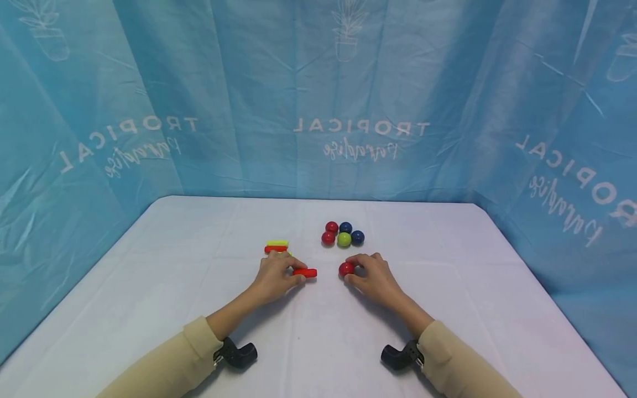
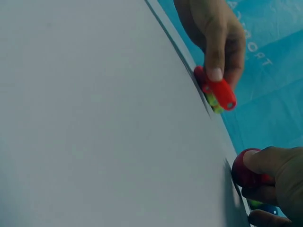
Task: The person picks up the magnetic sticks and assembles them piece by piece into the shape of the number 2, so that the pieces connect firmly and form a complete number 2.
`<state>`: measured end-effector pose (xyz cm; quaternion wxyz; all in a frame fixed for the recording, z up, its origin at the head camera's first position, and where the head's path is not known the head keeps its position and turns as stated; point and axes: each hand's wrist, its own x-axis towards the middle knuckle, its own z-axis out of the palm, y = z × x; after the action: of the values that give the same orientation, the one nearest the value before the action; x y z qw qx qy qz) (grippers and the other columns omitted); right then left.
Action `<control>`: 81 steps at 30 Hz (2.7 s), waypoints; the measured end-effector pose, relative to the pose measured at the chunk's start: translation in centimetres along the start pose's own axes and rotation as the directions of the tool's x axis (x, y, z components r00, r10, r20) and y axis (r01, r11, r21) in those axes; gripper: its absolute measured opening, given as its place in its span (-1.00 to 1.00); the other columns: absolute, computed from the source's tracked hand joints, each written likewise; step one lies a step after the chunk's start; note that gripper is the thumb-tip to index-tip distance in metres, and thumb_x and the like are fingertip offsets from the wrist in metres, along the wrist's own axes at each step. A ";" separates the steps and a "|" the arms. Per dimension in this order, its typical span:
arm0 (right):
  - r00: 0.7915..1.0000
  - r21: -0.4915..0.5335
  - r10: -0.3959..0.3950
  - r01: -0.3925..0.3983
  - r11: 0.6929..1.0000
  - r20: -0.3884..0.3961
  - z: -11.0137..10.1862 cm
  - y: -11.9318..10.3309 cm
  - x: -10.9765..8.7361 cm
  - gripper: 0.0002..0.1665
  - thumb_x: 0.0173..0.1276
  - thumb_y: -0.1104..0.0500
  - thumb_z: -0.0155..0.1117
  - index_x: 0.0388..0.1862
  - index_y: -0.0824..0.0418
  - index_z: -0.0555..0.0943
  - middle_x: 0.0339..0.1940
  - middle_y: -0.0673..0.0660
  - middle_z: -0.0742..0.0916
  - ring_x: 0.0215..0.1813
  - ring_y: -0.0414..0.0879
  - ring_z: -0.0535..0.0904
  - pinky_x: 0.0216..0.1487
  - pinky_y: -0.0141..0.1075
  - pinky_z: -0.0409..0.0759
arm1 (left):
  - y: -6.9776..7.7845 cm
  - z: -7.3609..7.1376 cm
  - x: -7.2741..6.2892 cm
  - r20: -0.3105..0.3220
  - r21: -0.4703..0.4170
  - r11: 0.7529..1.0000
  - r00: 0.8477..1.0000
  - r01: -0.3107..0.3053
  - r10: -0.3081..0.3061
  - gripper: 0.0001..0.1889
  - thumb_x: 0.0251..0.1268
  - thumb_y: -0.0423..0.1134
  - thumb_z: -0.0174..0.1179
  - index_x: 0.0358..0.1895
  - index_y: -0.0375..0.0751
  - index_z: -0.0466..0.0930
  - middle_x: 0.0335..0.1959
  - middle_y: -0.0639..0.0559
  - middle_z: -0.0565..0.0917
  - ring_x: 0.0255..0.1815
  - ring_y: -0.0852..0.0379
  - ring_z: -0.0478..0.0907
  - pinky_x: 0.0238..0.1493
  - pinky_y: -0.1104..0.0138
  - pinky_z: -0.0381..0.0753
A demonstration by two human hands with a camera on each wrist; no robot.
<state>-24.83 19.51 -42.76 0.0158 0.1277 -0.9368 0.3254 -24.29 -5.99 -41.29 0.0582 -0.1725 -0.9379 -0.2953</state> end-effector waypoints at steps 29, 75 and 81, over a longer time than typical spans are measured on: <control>0.999 0.002 -0.043 0.043 0.999 0.027 1.5 -2.5 -1.2 -0.52 0.14 0.07 0.38 0.09 0.01 0.59 -0.07 -0.06 0.66 0.01 -0.11 0.44 -0.01 -0.18 0.43 | 1.2 0.9 0.2 0.063 0.033 0.999 0.998 -0.012 0.010 -0.76 0.05 -0.19 0.35 -0.16 -0.05 0.72 -0.31 0.05 0.61 -0.13 0.10 0.38 -0.10 0.19 0.24; 0.994 0.017 -0.107 0.107 0.994 -0.013 1.7 -2.2 -1.3 -0.52 0.14 0.11 0.39 0.09 0.04 0.60 -0.08 -0.06 0.67 -0.04 -0.12 0.44 -0.08 -0.24 0.41 | 1.3 2.9 10.4 0.111 0.004 0.978 0.972 0.207 -0.206 -0.50 0.16 -0.05 0.28 0.20 0.02 0.50 0.06 0.05 0.59 0.16 0.04 0.33 0.20 0.10 0.25; 0.994 0.018 -0.109 0.109 0.994 -0.013 1.7 -2.3 -1.2 -0.53 0.14 0.11 0.39 0.08 0.04 0.60 -0.07 -0.05 0.67 -0.04 -0.11 0.44 -0.09 -0.25 0.41 | 1.3 2.9 10.3 0.099 0.024 0.978 0.973 0.207 -0.208 -0.52 0.17 -0.06 0.27 0.19 0.02 0.50 0.04 0.06 0.60 0.13 0.04 0.34 0.18 0.12 0.24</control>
<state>-22.98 16.96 -42.84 0.0378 0.1767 -0.9253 0.3334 -33.49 -0.33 -40.80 -0.0195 -0.0879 -0.9545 -0.2844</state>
